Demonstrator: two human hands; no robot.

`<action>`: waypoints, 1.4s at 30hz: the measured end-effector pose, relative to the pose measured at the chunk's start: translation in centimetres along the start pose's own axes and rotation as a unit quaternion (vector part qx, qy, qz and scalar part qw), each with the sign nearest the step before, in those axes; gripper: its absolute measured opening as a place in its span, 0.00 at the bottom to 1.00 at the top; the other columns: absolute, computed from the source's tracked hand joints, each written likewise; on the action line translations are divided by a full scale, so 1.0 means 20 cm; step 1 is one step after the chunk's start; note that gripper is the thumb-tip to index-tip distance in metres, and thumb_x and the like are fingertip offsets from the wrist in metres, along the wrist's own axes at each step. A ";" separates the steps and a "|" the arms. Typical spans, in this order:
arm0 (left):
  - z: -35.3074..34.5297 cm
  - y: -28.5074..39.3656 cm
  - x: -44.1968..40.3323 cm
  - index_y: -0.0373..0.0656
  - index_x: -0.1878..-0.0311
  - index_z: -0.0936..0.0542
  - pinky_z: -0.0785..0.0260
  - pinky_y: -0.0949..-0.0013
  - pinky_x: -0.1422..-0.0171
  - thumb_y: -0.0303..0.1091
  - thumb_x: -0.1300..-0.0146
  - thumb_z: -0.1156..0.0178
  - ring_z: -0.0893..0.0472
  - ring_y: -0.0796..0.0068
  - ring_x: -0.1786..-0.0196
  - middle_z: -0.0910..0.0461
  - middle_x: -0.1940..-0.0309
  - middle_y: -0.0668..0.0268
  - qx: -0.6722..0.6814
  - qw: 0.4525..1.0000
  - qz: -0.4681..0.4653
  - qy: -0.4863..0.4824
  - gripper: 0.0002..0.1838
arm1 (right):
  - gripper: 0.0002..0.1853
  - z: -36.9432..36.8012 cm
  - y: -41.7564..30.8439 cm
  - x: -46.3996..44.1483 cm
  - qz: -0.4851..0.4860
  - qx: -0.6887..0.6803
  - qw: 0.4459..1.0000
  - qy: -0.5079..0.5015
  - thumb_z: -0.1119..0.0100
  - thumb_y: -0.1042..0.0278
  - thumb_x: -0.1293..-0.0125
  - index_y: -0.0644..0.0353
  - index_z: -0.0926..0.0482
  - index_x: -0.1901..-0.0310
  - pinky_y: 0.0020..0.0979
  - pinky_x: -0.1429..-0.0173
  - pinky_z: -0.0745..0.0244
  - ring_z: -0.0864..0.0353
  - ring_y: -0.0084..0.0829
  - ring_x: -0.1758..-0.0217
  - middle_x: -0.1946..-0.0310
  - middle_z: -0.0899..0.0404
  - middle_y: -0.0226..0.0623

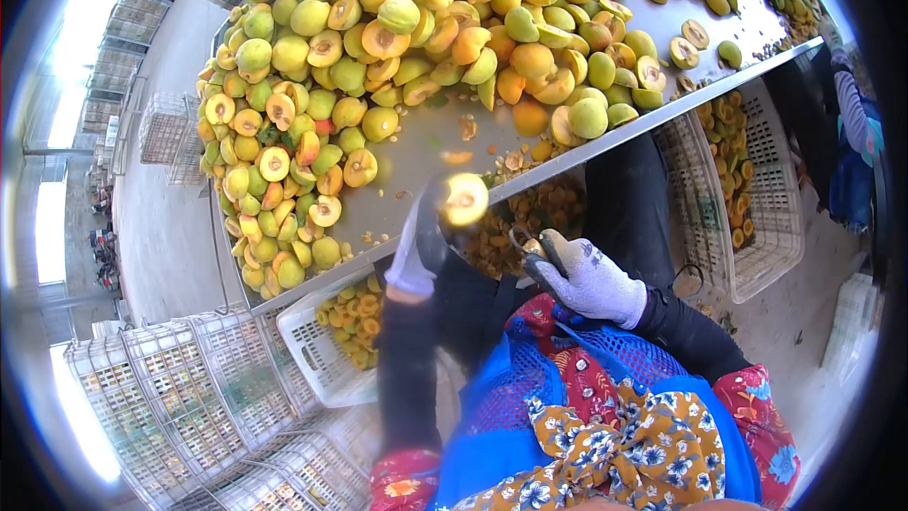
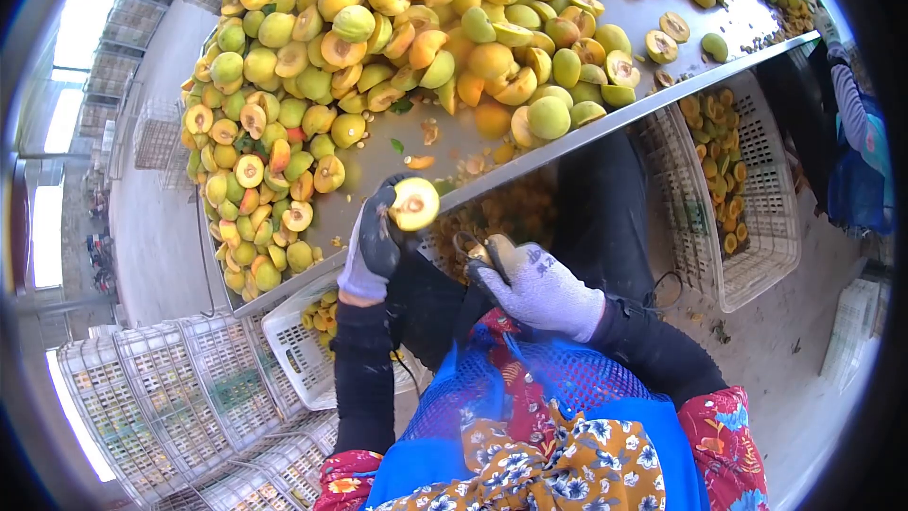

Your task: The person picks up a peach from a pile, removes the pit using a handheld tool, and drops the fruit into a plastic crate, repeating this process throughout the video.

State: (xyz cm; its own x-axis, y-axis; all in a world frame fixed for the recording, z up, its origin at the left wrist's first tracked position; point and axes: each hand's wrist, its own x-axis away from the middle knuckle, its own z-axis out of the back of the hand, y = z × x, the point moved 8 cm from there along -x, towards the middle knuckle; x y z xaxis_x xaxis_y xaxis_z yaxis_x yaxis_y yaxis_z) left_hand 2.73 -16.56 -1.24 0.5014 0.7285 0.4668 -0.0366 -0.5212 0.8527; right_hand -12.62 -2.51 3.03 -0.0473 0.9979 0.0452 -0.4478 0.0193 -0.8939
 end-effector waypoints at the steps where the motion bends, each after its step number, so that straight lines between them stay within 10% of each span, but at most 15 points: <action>1: -0.04 -0.05 0.05 0.44 0.41 0.24 0.26 0.77 0.69 0.54 0.23 0.59 0.17 0.78 0.61 0.18 0.58 0.67 0.035 0.999 0.016 0.006 0.26 | 0.15 -0.01 -0.02 -0.01 0.016 0.006 1.000 0.011 0.45 0.59 0.27 0.65 0.30 0.56 0.50 0.69 0.28 0.19 0.53 0.71 0.77 0.23 0.52; 5: -0.24 -0.03 0.17 0.39 0.42 0.26 0.24 0.66 0.50 0.46 0.31 0.49 0.19 0.70 0.55 0.20 0.55 0.61 -0.149 0.972 -0.184 0.010 0.23 | 0.15 0.05 -0.15 -0.03 0.018 0.070 0.997 0.034 0.46 0.60 0.28 0.67 0.31 0.59 0.48 0.76 0.30 0.22 0.51 0.80 0.83 0.25 0.50; 9: -0.46 0.18 0.35 0.36 0.46 0.26 0.26 0.66 0.52 0.36 0.32 0.41 0.19 0.69 0.57 0.20 0.59 0.58 -0.392 0.839 -0.374 0.057 0.17 | 0.16 0.01 -0.12 0.00 -0.016 0.092 0.996 0.011 0.47 0.60 0.28 0.69 0.30 0.57 0.47 0.74 0.28 0.20 0.50 0.77 0.81 0.24 0.51; 12: -0.33 -0.03 0.28 0.36 0.49 0.22 0.26 0.67 0.52 0.37 0.25 0.52 0.19 0.68 0.60 0.19 0.61 0.56 -0.138 0.966 -0.170 0.135 0.14 | 0.17 -0.03 -0.14 0.02 0.028 0.109 0.993 -0.036 0.49 0.60 0.27 0.71 0.29 0.54 0.46 0.69 0.26 0.18 0.48 0.71 0.77 0.23 0.55; 14: -0.36 0.02 0.32 0.36 0.52 0.20 0.26 0.66 0.52 0.37 0.21 0.60 0.17 0.66 0.61 0.17 0.63 0.57 -0.209 0.938 -0.206 0.186 0.19 | 0.18 -0.05 -0.19 0.04 0.147 0.163 0.973 -0.066 0.51 0.60 0.26 0.72 0.28 0.52 0.45 0.65 0.25 0.17 0.46 0.66 0.74 0.23 0.58; 17: -0.39 0.02 0.36 0.37 0.52 0.20 0.26 0.65 0.52 0.37 0.22 0.58 0.17 0.66 0.60 0.17 0.63 0.57 -0.246 0.911 -0.241 0.226 0.18 | 0.17 -0.05 -0.04 0.02 -0.151 -0.234 0.951 -0.132 0.53 0.60 0.25 0.69 0.25 0.54 0.42 0.62 0.25 0.17 0.44 0.61 0.70 0.22 0.58; 20: -0.40 0.00 0.36 0.35 0.53 0.20 0.26 0.67 0.51 0.38 0.21 0.58 0.18 0.68 0.61 0.17 0.63 0.58 -0.287 0.901 -0.233 0.227 0.19 | 0.16 -0.04 -0.09 0.05 0.088 0.102 0.989 -0.059 0.51 0.58 0.25 0.66 0.23 0.57 0.39 0.62 0.25 0.16 0.40 0.63 0.69 0.21 0.55; 23: -0.41 -0.02 0.35 0.36 0.52 0.21 0.26 0.63 0.52 0.36 0.22 0.56 0.17 0.63 0.61 0.17 0.63 0.56 -0.285 0.916 -0.191 0.208 0.16 | 0.19 -0.06 0.06 0.06 -0.100 -0.132 0.984 -0.067 0.51 0.52 0.24 0.62 0.22 0.61 0.32 0.66 0.26 0.19 0.29 0.69 0.73 0.20 0.43; 26: -0.44 -0.03 0.37 0.38 0.48 0.22 0.25 0.59 0.51 0.30 0.26 0.55 0.16 0.51 0.57 0.17 0.59 0.51 -0.319 0.890 -0.248 0.212 0.13 | 0.22 -0.12 0.06 0.11 -0.208 -0.412 0.868 -0.184 0.52 0.47 0.23 0.60 0.23 0.62 0.27 0.72 0.29 0.24 0.19 0.75 0.78 0.23 0.32; 29: -0.45 -0.03 0.38 0.37 0.51 0.21 0.26 0.61 0.53 0.33 0.24 0.55 0.16 0.59 0.60 0.17 0.63 0.55 -0.349 0.866 -0.282 0.219 0.14 | 0.24 -0.11 0.05 0.09 -0.107 -0.385 0.902 -0.165 0.53 0.42 0.24 0.57 0.24 0.63 0.23 0.76 0.33 0.28 0.16 0.79 0.80 0.26 0.26; 33: -0.46 -0.07 0.34 0.38 0.49 0.22 0.25 0.56 0.51 0.31 0.26 0.54 0.17 0.49 0.57 0.18 0.60 0.50 -0.416 0.870 -0.213 0.158 0.12 | 0.24 -0.09 0.08 0.13 -0.244 -0.339 0.894 -0.164 0.52 0.41 0.25 0.58 0.24 0.63 0.22 0.78 0.33 0.30 0.17 0.82 0.79 0.27 0.26; 36: -0.43 -0.17 0.29 0.38 0.49 0.22 0.25 0.56 0.52 0.32 0.26 0.54 0.17 0.49 0.57 0.18 0.60 0.49 -0.456 0.856 -0.212 0.121 0.12 | 0.17 -0.16 0.13 0.16 -0.246 -0.412 0.856 -0.193 0.50 0.50 0.23 0.58 0.28 0.60 0.24 0.82 0.38 0.33 0.17 0.84 0.82 0.32 0.24; 37: -0.45 -0.16 0.29 0.38 0.49 0.22 0.25 0.57 0.52 0.32 0.25 0.54 0.17 0.49 0.58 0.18 0.61 0.49 -0.394 0.886 -0.204 0.133 0.13 | 0.18 -0.17 0.10 0.19 -0.329 -0.555 0.739 -0.194 0.50 0.49 0.24 0.58 0.28 0.60 0.22 0.86 0.42 0.36 0.17 0.88 0.82 0.32 0.25; 42: -0.48 -0.13 0.30 0.35 0.47 0.23 0.26 0.64 0.50 0.39 0.21 0.59 0.16 0.63 0.57 0.17 0.60 0.55 -0.219 0.942 -0.239 0.086 0.19 | 0.20 -0.22 0.00 0.23 -0.345 -0.758 0.508 -0.218 0.52 0.48 0.23 0.60 0.29 0.59 0.17 0.89 0.46 0.42 0.15 0.91 0.84 0.38 0.25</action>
State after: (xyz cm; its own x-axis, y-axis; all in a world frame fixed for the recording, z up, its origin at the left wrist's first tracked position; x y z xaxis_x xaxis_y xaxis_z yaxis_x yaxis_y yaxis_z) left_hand -2.49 -6.62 1.60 0.4059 0.9139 0.0048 -0.2148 0.0903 0.9725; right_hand -9.00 2.41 1.25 -0.6876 0.6184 0.3804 0.6957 0.7112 0.1013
